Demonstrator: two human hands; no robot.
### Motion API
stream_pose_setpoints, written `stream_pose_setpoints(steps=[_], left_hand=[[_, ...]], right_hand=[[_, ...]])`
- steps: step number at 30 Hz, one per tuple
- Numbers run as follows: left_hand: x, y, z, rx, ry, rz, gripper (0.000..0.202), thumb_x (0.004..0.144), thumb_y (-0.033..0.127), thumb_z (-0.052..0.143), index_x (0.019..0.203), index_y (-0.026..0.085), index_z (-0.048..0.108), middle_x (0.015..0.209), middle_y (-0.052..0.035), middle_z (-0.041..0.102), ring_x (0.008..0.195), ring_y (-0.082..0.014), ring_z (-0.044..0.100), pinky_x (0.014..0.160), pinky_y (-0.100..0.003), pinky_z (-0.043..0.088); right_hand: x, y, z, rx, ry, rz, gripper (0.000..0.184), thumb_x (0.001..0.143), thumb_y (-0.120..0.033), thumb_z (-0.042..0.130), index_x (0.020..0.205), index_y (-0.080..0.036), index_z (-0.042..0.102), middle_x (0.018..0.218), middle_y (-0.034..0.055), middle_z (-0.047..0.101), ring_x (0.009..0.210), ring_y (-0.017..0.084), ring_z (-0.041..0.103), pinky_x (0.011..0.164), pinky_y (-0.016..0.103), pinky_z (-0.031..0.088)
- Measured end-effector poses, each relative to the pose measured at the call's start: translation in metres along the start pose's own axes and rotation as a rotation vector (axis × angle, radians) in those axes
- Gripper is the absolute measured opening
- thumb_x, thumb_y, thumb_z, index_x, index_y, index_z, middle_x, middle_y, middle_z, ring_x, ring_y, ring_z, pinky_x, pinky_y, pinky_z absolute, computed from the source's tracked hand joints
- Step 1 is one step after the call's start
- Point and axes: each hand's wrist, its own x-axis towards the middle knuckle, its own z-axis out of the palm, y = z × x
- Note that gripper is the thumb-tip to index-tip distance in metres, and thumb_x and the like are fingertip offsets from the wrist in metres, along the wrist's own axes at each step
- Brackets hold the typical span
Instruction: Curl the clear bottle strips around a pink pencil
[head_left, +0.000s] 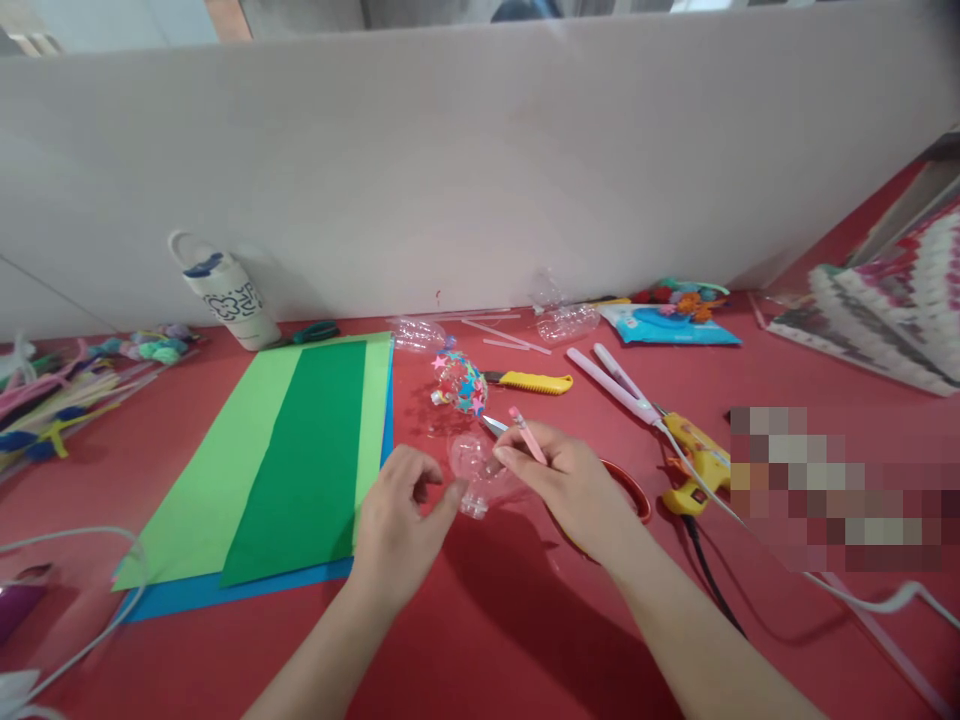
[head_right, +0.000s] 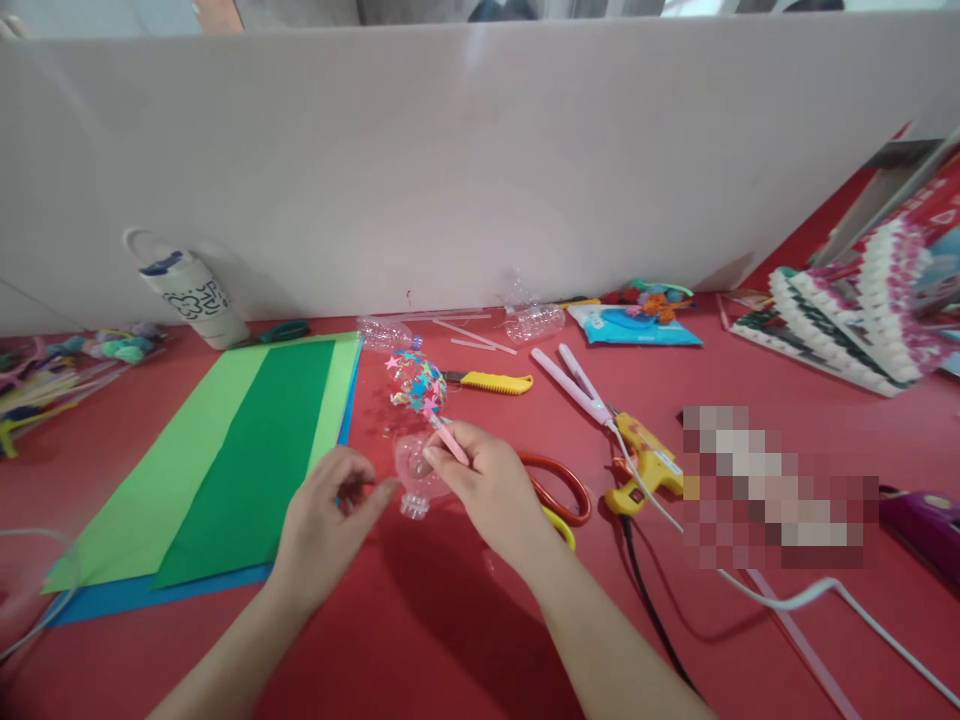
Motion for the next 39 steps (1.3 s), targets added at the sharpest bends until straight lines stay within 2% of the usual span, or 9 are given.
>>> stream_pose_setpoints(steps=[2, 6, 13, 16, 19, 22, 25, 29, 39], left_hand=[[-0.003, 0.007, -0.001, -0.212, -0.008, 0.014, 0.012, 0.082, 0.027, 0.053, 0.072, 0.020, 0.049, 0.071, 0.0022, 0.049, 0.064, -0.0118, 0.049, 0.059, -0.024, 0.040], [-0.010, 0.014, 0.004, -0.486, -0.132, -0.163, 0.012, 0.081, 0.026, 0.055, 0.092, 0.020, 0.054, 0.076, 0.0013, 0.057, 0.060, -0.0102, 0.053, 0.053, -0.021, 0.042], [-0.010, 0.014, 0.008, -0.710, -0.277, -0.299, 0.012, 0.080, 0.029, 0.056, 0.078, 0.018, 0.055, 0.056, 0.0037, 0.056, 0.045, -0.0086, 0.051, 0.040, -0.018, 0.039], [-0.008, 0.013, 0.005, -0.716, -0.261, -0.321, 0.014, 0.079, 0.031, 0.058, 0.077, 0.017, 0.057, 0.047, 0.0048, 0.053, 0.039, -0.0079, 0.047, 0.037, -0.017, 0.035], [-0.006, 0.014, 0.003, -0.718, -0.205, -0.312, 0.014, 0.077, 0.030, 0.061, 0.076, 0.017, 0.058, 0.050, 0.0040, 0.056, 0.037, -0.0060, 0.045, 0.034, -0.016, 0.030], [-0.005, 0.015, 0.001, -0.750, -0.152, -0.304, 0.012, 0.075, 0.028, 0.063, 0.073, 0.016, 0.060, 0.059, 0.0028, 0.059, 0.038, -0.0044, 0.046, 0.033, -0.015, 0.028], [-0.004, 0.015, 0.000, -0.744, -0.130, -0.301, 0.013, 0.074, 0.027, 0.063, 0.068, 0.015, 0.061, 0.054, 0.0034, 0.057, 0.037, -0.0032, 0.043, 0.033, -0.014, 0.026], [-0.003, 0.013, 0.000, -0.730, -0.099, -0.323, 0.015, 0.073, 0.027, 0.065, 0.065, 0.015, 0.063, 0.047, 0.0047, 0.052, 0.037, -0.0032, 0.038, 0.034, -0.015, 0.026], [-0.003, 0.017, -0.002, -0.665, -0.082, -0.352, 0.018, 0.070, 0.032, 0.067, 0.068, 0.015, 0.066, 0.052, 0.0026, 0.055, 0.041, -0.0059, 0.040, 0.037, -0.018, 0.027]], right_hand=[[-0.001, 0.000, 0.002, 0.083, -0.048, -0.005, 0.016, 0.087, -0.027, 0.051, 0.077, -0.020, 0.062, 0.075, -0.0018, 0.065, 0.077, 0.015, 0.061, 0.072, 0.024, 0.042], [-0.003, -0.002, 0.008, 0.112, -0.064, -0.026, 0.014, 0.085, -0.028, 0.054, 0.077, -0.021, 0.063, 0.074, -0.0017, 0.064, 0.074, 0.015, 0.059, 0.068, 0.025, 0.042], [-0.006, -0.008, 0.015, 0.229, -0.085, 0.000, 0.009, 0.080, -0.026, 0.056, 0.076, -0.019, 0.059, 0.067, -0.0030, 0.056, 0.065, 0.013, 0.053, 0.062, 0.024, 0.041], [-0.009, -0.007, 0.015, 0.269, -0.082, 0.043, 0.016, 0.079, -0.026, 0.058, 0.092, -0.021, 0.052, 0.070, -0.0053, 0.049, 0.062, 0.011, 0.048, 0.059, 0.023, 0.040], [-0.011, -0.006, 0.015, 0.279, -0.096, 0.013, 0.012, 0.081, -0.017, 0.051, 0.090, -0.022, 0.045, 0.073, -0.0059, 0.045, 0.058, 0.009, 0.043, 0.055, 0.022, 0.037], [-0.011, -0.006, 0.015, 0.287, -0.150, -0.066, 0.007, 0.086, -0.016, 0.045, 0.089, -0.021, 0.048, 0.075, -0.0035, 0.050, 0.061, 0.009, 0.048, 0.057, 0.022, 0.041], [-0.010, -0.010, 0.015, 0.239, -0.183, -0.102, 0.011, 0.089, -0.020, 0.046, 0.092, -0.020, 0.056, 0.080, -0.0001, 0.056, 0.067, 0.012, 0.053, 0.060, 0.024, 0.044], [-0.011, -0.014, 0.015, 0.079, -0.110, -0.136, 0.017, 0.086, -0.017, 0.048, 0.090, -0.021, 0.064, 0.084, 0.0011, 0.058, 0.071, 0.012, 0.054, 0.060, 0.024, 0.042], [-0.016, -0.009, 0.023, -0.009, -0.041, -0.196, 0.014, 0.084, -0.011, 0.047, 0.087, -0.022, 0.056, 0.079, -0.0005, 0.060, 0.070, 0.013, 0.057, 0.063, 0.024, 0.044]])
